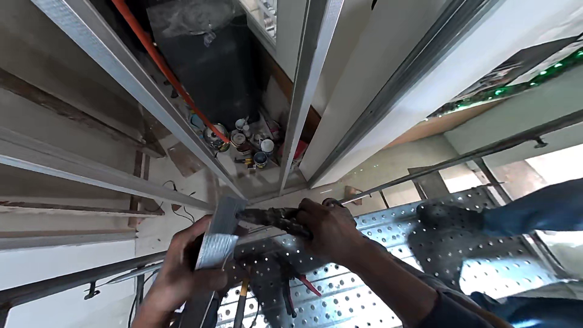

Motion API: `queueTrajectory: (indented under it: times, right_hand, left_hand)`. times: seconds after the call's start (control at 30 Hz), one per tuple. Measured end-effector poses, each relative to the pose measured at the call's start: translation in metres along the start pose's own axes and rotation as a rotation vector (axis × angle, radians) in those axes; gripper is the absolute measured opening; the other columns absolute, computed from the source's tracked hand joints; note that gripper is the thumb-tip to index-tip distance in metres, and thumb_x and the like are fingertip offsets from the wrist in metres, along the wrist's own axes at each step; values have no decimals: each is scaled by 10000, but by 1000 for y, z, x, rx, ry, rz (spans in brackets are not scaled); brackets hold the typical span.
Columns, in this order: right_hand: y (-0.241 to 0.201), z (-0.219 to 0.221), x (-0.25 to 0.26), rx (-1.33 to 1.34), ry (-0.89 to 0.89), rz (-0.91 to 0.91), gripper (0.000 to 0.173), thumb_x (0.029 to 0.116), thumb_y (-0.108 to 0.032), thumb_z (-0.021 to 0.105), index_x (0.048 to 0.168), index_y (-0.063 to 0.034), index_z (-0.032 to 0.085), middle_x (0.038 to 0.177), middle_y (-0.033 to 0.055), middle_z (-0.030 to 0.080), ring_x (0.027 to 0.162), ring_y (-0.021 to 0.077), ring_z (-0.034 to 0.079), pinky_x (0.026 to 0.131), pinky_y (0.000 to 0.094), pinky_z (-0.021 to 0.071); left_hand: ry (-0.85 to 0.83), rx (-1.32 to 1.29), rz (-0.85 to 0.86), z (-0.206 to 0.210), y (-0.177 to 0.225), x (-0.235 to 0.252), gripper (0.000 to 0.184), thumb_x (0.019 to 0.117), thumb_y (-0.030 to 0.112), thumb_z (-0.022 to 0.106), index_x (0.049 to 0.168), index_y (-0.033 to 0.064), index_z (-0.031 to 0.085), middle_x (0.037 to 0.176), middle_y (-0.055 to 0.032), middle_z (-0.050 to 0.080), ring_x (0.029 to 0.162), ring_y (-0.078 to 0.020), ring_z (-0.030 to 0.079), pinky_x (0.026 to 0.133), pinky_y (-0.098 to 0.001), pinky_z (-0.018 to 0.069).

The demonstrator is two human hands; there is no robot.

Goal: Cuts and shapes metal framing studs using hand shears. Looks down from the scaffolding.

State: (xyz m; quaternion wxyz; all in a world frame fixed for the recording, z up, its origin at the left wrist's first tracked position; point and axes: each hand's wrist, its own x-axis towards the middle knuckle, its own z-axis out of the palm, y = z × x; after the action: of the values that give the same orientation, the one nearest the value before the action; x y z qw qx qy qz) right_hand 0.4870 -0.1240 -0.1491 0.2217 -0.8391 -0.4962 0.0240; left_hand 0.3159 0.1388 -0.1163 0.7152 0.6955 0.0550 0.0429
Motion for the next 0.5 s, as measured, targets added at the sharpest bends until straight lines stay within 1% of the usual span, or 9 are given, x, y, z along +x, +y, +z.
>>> queueTrajectory:
  times: [0.03,0.1,0.13,0.2,0.23,0.27,0.33,0.43,0.5]
  right_hand:
    - [-2,2,-1,-6,40,-23,189,710,-252,768,772,-94,685,847,57,649,673,201,665,536,388,572]
    - [-7,4,0,-8,66,-11,171,730,-249,748,768,-100,674,887,57,659,734,204,676,579,383,584]
    - [-9,3,1,-8,50,10,159,744,-241,747,787,-105,677,951,59,671,811,211,686,639,387,595]
    - [-9,0,1,10,-14,51,136,792,-231,752,862,-119,717,1143,54,682,990,216,681,808,401,599]
    - [-8,-1,2,17,-34,63,128,809,-231,749,883,-130,724,1197,44,670,1032,211,670,850,402,592]
    - [-7,-2,4,18,-35,71,124,805,-228,746,888,-139,728,1215,34,666,1043,204,667,860,402,592]
    - [-7,-5,6,19,-34,82,128,801,-220,747,895,-134,734,1220,41,667,1036,212,673,850,411,596]
    - [-4,-6,6,15,-31,75,135,802,-225,742,894,-127,735,1177,48,671,1021,219,672,821,412,600]
    - [-1,-7,5,20,-30,75,127,799,-218,739,886,-126,730,1158,49,669,1014,217,671,812,406,601]
  left_hand:
    - [-30,-17,22,-4,0,-1,642,719,437,876,1288,225,666,1102,-87,739,919,-202,725,791,-342,620]
    - [1,61,49,-3,3,-2,665,709,439,883,1292,211,657,1069,-102,742,883,-221,733,766,-356,631]
    - [28,102,55,-1,3,-2,662,709,441,885,1282,203,654,1054,-101,743,864,-226,735,752,-363,636]
    - [72,156,54,2,0,-4,656,714,459,887,1270,201,654,1038,-92,751,835,-225,740,732,-365,640]
    - [89,182,48,2,-2,-5,650,710,461,886,1262,203,658,1030,-86,754,828,-221,740,727,-361,639]
    - [98,204,42,3,-4,-5,649,705,461,885,1256,203,662,1032,-84,753,827,-220,738,726,-359,637]
    - [97,222,39,3,-7,-4,666,702,469,891,1261,191,661,1049,-86,753,836,-218,737,732,-358,635]
    - [88,213,34,4,-8,-3,669,707,460,891,1274,192,658,1077,-90,752,852,-229,741,744,-365,638]
    - [83,193,40,3,-9,-3,657,718,467,886,1266,185,657,1063,-103,749,839,-235,740,731,-364,638]
